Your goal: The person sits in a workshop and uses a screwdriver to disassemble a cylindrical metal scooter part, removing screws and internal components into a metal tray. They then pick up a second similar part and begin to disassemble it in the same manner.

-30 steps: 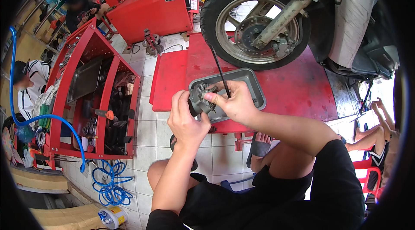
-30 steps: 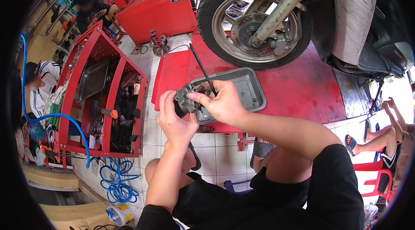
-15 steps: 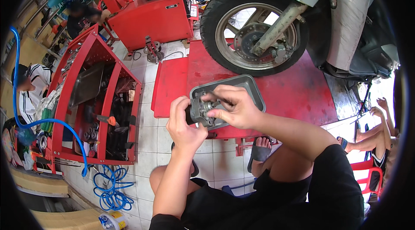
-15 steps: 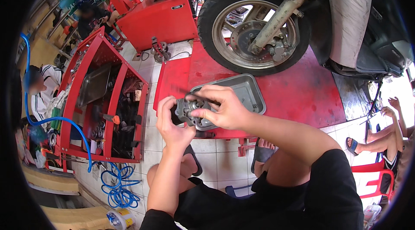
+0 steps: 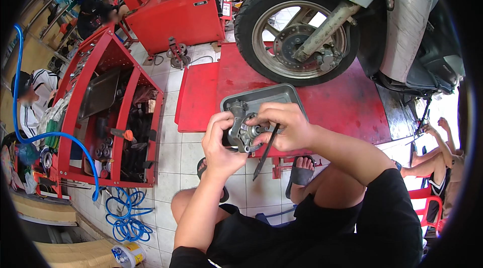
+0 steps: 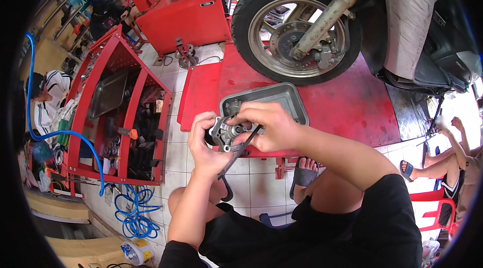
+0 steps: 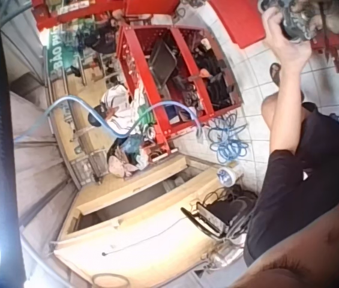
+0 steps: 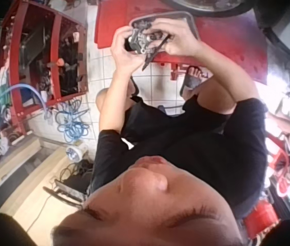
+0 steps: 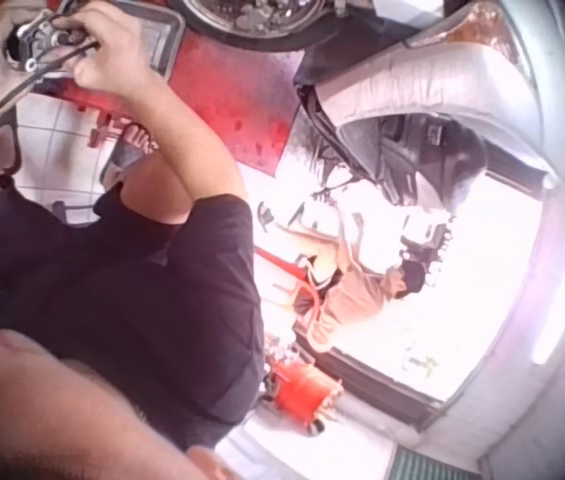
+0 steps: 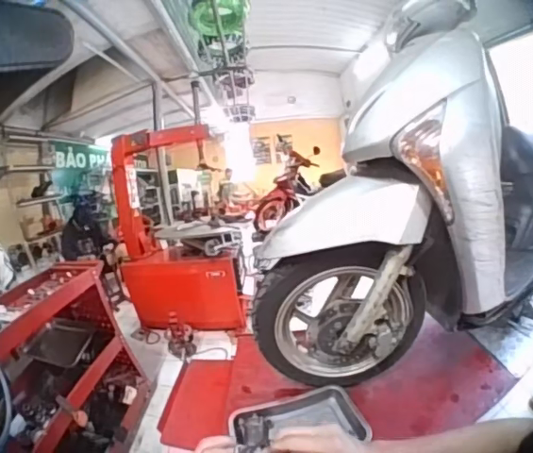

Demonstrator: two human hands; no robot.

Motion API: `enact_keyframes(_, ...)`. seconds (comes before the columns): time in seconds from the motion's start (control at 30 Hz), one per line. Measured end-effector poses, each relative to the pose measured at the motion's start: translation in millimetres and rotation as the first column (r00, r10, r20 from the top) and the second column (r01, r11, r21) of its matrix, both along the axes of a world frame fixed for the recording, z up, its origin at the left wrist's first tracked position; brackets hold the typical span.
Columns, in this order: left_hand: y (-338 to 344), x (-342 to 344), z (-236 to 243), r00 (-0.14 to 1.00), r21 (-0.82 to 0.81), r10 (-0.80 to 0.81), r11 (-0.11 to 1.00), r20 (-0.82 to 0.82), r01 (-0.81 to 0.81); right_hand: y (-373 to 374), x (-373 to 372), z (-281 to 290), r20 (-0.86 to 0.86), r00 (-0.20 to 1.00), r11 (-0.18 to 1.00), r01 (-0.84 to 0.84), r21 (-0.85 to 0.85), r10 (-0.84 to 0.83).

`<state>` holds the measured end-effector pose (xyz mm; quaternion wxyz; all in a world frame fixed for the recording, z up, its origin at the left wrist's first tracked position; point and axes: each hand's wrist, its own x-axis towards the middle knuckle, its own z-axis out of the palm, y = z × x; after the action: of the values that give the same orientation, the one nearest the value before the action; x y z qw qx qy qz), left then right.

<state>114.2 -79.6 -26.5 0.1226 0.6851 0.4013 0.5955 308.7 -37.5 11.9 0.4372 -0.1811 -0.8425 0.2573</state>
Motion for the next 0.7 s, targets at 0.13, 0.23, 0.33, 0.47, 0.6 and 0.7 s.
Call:
enact_keyframes(0.13,-1.7,3.6,0.9,0.989,0.151,0.147,0.978,-0.027,-0.142,-11.0,-9.7,-4.8,-0.076,0.993,0.995,0.091,-0.041,-0.094)
enact_keyframes(0.23,-0.7,2.3,2.1,0.975,0.252,0.218,0.947,-0.045,-0.200,-16.4,-16.2,-7.6,-0.110,0.983,0.987,0.140,-0.083,-0.149)
enact_keyframes(0.33,2.3,-0.2,2.7,0.960,0.316,0.268,0.920,-0.074,-0.232,-17.9,-21.5,-11.8,-0.138,0.973,0.977,0.168,-0.130,-0.186)
enact_keyframes(0.47,4.4,-4.2,-1.7,0.948,0.350,0.302,0.902,-0.099,-0.251,-20.9,-27.0,-17.8,-0.192,0.960,0.950,0.147,-0.274,-0.204)
enact_keyframes(0.6,3.7,-6.8,-4.4,0.939,0.336,0.313,0.908,-0.142,-0.251,-20.6,-27.5,-24.7,-0.211,0.957,0.935,0.121,-0.335,-0.200)
enact_keyframes(0.7,4.6,-6.7,-4.3,0.941,0.328,0.310,0.910,-0.136,-0.253,-19.7,-31.9,-29.0,-0.288,0.941,0.936,0.070,-0.345,-0.176)
